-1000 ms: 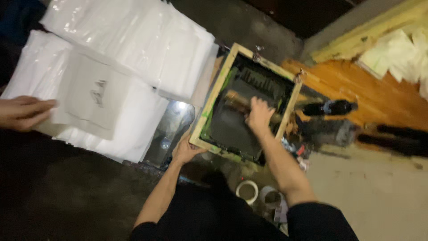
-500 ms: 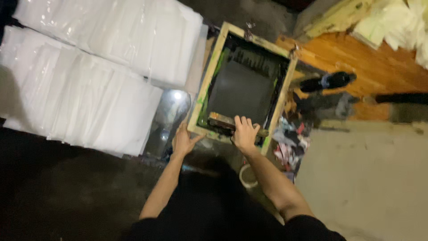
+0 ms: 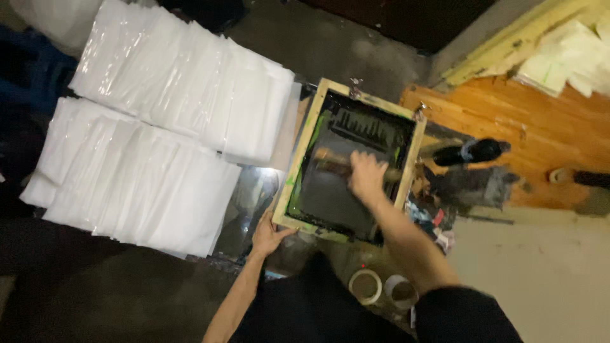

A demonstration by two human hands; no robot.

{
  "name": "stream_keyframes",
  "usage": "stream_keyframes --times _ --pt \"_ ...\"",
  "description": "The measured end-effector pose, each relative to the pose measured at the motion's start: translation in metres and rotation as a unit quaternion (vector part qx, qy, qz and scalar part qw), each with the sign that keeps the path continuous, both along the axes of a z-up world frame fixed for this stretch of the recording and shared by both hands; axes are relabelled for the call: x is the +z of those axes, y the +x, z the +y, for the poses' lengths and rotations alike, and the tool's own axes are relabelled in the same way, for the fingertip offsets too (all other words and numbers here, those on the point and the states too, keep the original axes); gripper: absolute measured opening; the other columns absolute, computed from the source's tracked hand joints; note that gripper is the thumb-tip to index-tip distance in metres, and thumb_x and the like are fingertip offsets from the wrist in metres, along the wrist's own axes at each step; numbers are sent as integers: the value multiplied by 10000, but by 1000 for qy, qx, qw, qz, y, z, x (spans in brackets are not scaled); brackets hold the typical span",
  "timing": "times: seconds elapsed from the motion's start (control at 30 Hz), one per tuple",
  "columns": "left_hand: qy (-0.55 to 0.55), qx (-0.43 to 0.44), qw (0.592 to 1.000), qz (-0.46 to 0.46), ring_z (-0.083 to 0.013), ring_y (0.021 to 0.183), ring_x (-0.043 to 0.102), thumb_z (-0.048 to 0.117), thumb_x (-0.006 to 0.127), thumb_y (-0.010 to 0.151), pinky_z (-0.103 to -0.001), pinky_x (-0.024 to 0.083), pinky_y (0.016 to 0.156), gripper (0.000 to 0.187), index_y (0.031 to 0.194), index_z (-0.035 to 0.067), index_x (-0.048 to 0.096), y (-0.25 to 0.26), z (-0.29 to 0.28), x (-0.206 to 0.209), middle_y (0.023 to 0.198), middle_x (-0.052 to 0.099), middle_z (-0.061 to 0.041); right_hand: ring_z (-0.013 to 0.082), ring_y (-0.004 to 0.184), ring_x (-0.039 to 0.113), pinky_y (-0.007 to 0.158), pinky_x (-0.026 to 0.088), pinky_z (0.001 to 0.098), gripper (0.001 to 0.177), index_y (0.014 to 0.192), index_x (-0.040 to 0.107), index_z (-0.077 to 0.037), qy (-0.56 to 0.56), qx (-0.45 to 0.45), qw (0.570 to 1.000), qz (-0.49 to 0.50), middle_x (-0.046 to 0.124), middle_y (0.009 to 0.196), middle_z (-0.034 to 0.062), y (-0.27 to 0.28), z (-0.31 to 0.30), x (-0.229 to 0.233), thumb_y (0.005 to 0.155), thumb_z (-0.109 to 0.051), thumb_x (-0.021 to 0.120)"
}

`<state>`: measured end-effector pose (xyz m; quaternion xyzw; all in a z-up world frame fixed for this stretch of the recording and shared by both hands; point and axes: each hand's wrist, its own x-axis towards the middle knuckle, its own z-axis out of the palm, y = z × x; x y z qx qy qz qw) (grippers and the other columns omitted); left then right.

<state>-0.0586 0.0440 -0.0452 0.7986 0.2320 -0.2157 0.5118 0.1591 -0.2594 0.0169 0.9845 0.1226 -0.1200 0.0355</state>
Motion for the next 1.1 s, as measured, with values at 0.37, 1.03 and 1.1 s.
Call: stream_keyframes --times 0.37,1.03,1.1 --pt "-135 124 944 -276 -258 980 752 283 991 828 -482 633 876 451 1086 38 713 90 -50 171 953 765 -175 242 987 586 964 375 506 765 1375 684 -291 55 -13 923 -382 600 1081 14 -121 -20 179 612 -279 723" --pt "206 128 960 -137 -410 953 739 404 591 1106 -533 541 830 320 1114 105 707 51 75 -2 1022 790 -178 383 1011 647 798 397 494 689 1417 706 -77 188 69 864 -461 722 1147 156 -17 -25 298 757 -276 688" --pt "213 250 932 -151 -294 826 685 325 576 1165 -482 506 770 270 1018 109 645 30 145 23 915 772 -152 405 1050 648 827 397 500 668 1422 718 -37 168 68 867 -464 768 1251 192 -18 -27 298 796 -265 698"
